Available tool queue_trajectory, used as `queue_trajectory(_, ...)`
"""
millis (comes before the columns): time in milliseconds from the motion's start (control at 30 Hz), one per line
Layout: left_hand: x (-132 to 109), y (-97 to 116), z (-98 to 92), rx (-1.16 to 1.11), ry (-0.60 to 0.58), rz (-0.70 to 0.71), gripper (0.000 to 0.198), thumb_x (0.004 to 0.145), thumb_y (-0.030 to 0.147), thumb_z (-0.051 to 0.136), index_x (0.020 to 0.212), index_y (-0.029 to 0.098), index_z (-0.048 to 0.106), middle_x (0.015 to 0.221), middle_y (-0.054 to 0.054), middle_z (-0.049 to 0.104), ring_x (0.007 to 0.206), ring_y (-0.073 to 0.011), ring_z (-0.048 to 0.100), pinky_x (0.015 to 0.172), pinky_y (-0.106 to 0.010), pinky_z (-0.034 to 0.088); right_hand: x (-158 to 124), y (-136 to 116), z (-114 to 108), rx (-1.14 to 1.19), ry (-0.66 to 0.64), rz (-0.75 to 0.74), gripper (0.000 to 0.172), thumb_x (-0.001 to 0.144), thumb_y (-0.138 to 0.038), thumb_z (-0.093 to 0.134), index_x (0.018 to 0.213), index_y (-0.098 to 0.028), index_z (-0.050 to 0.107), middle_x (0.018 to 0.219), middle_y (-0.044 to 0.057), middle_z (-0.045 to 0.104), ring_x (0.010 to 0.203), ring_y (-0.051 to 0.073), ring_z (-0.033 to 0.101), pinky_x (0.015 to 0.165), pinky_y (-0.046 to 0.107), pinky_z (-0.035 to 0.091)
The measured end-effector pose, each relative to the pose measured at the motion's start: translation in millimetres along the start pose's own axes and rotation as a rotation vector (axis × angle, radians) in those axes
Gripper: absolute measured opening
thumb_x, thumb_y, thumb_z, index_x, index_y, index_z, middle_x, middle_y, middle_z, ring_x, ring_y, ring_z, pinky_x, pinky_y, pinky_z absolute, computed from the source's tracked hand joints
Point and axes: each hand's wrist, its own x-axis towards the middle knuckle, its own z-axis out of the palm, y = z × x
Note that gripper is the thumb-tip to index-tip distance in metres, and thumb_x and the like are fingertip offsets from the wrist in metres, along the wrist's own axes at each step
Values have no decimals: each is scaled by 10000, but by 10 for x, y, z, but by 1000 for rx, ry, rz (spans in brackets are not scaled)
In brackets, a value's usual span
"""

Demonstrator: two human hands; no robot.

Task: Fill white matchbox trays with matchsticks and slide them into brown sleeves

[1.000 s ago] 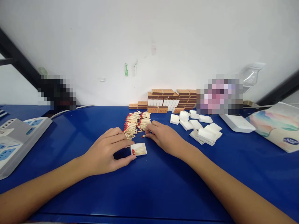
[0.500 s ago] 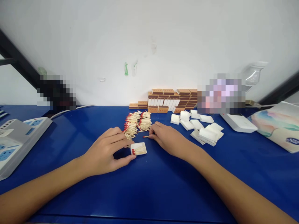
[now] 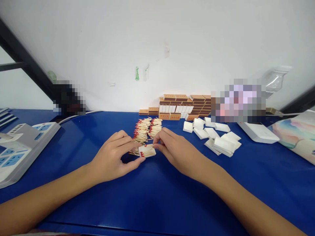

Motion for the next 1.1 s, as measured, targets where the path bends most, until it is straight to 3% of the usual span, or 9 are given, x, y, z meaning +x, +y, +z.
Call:
queue_trajectory(167, -9, 19, 7, -33, 7, -1, 245, 950, 384, 701, 1043, 159, 733, 851, -62, 737, 833, -225, 582, 777, -402, 485, -2, -136, 92, -50, -48, -36, 91, 1069, -218, 501, 1003, -211, 563, 1045, 65, 646, 802, 181, 619, 686, 311, 482)
queue_trajectory(367, -16, -2, 17, -61, 18, 23, 254, 937, 373, 727, 1062, 152, 722, 847, -51, 742, 844, -223, 581, 787, -391, 495, -16, -66, 88, -90, -54, -49, 105, 1061, -186, 512, 1086, -207, 612, 1056, 61, 633, 816, 185, 632, 707, 318, 489)
queue_trajectory(600, 3, 15, 13, -90, -11, 49, 222, 940, 344, 728, 1061, 159, 722, 910, -48, 773, 861, -219, 592, 808, -386, 504, -28, -68, 77, -75, -117, -57, 142, 1063, -223, 534, 1011, -204, 665, 995, 50, 603, 792, 179, 626, 715, 314, 496)
queue_trajectory(833, 7, 19, -2, -84, -1, 36, 238, 937, 347, 729, 1076, 154, 728, 872, -51, 763, 853, -223, 594, 791, -386, 506, -37, -55, 45, -72, -72, -87, 151, 1052, -221, 543, 987, -205, 679, 961, 47, 625, 772, 170, 622, 682, 300, 470)
queue_trajectory(1000, 3, 20, -10, -83, -6, 50, 278, 949, 372, 722, 1111, 147, 729, 885, -57, 755, 865, -224, 592, 797, -391, 506, 3, 206, -150, -179, 119, 37, 163, 1023, -297, 582, 926, -216, 685, 820, 29, 628, 701, 176, 587, 633, 306, 414)
queue_trajectory(1100, 2, 22, -8, -85, -45, 87, 284, 960, 385, 708, 1110, 145, 731, 935, -72, 744, 886, -227, 601, 812, -397, 501, 4, 467, -218, -294, 91, 175, 172, 990, -339, 601, 909, -222, 697, 833, 48, 654, 721, 205, 601, 636, 325, 402)
